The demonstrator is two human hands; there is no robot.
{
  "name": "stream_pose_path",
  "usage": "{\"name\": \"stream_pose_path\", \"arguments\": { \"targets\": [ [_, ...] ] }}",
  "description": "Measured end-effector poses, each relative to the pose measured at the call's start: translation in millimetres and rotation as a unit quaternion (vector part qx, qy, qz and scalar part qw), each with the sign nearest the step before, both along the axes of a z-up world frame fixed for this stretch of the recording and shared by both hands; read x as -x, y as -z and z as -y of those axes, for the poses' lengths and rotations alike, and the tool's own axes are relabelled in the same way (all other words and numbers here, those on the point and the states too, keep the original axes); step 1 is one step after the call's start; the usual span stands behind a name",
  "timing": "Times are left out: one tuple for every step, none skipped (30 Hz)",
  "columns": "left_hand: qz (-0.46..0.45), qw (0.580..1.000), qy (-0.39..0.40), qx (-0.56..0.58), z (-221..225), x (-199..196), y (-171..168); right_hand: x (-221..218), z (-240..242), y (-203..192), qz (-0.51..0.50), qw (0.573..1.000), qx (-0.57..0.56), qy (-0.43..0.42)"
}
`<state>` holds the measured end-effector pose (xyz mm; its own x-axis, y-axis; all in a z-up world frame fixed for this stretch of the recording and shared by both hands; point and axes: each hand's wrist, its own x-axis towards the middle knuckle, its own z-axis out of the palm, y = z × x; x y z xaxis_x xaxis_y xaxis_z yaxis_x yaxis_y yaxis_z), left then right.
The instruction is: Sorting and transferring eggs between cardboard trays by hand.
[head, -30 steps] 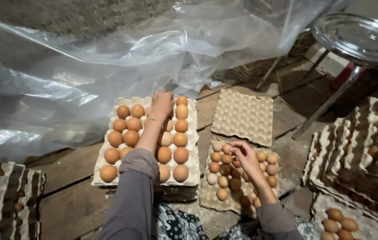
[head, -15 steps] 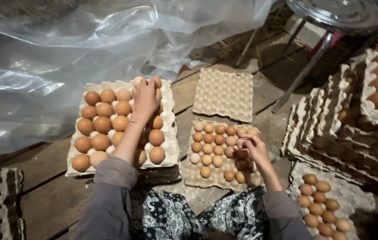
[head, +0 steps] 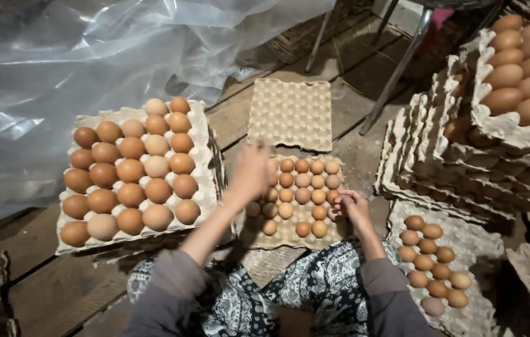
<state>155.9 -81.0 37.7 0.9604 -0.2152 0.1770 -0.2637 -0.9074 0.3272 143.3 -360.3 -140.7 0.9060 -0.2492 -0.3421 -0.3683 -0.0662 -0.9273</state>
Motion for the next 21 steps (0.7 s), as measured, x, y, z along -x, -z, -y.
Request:
{"name": "stream_pose_path", "arguments": {
  "targets": [
    [-0.002,1.0,0.002,0.0,9,-2,39,3,-3,-3,-0.002,1.0,0.0,0.002],
    [-0.108,0.994,-0.001,-0.004,17,-3,77,7,-7,-7,-0.008,1.0,-0.019,-0.005],
    [-0.213,0.977,-0.006,-0.008,26,-5,116,9,-11,-10,-0.013,0.999,-0.038,-0.014],
    [-0.214,0.977,-0.005,-0.007,25,3,147,9,-11,-5,-0.014,0.999,-0.037,-0.013],
    [-0.256,0.967,-0.006,-0.008,24,11,177,9,-12,0,-0.017,0.999,-0.008,-0.041],
    [-0.297,0.955,-0.008,-0.008,22,19,208,9,-13,6,-0.02,0.997,0.02,-0.068],
    [-0.299,0.954,-0.01,-0.007,19,23,224,8,-16,8,-0.022,0.997,0.021,-0.07],
    [-0.314,0.949,-0.032,-0.007,16,28,240,7,-20,10,-0.023,0.991,0.064,-0.113],
    [-0.329,0.943,-0.055,-0.007,11,33,256,6,-25,12,-0.025,0.982,0.107,-0.156],
    [-0.331,0.942,-0.058,-0.006,5,41,253,5,-30,18,-0.027,0.981,0.107,-0.159],
    [-0.336,0.94,-0.065,0.01,-1,48,250,2,-37,24,-0.03,0.971,0.152,-0.184],
    [-0.34,0.937,-0.072,0.026,-8,56,246,0,-44,29,-0.033,0.958,0.197,-0.207],
    [-0.342,0.936,-0.075,0.028,-12,60,240,-5,-53,33,-0.034,0.956,0.198,-0.212],
    [-0.351,0.931,-0.092,0.044,-16,64,233,-9,-62,37,-0.002,0.948,0.233,-0.215],
    [-0.36,0.925,-0.11,0.061,-20,69,226,-13,-71,41,0.031,0.937,0.269,-0.219],
    [-0.361,0.923,-0.114,0.065,-22,74,217,-14,-80,29,0.031,0.936,0.27,-0.225],
    [-0.36,0.92,-0.128,0.092,-26,78,207,-17,-91,16,0.051,0.906,0.334,-0.255],
    [-0.358,0.915,-0.142,0.119,-30,81,196,-21,-102,3,0.072,0.87,0.396,-0.284],
    [-0.357,0.914,-0.148,0.12,-33,82,198,-22,-115,-7,0.075,0.869,0.395,-0.289],
    [-0.359,0.911,-0.154,0.128,-35,82,200,-24,-128,-18,0.06,0.838,0.45,-0.301],
    [-0.363,0.908,-0.159,0.137,-37,84,202,-24,-140,-29,0.044,0.804,0.505,-0.312]
  ]
}}
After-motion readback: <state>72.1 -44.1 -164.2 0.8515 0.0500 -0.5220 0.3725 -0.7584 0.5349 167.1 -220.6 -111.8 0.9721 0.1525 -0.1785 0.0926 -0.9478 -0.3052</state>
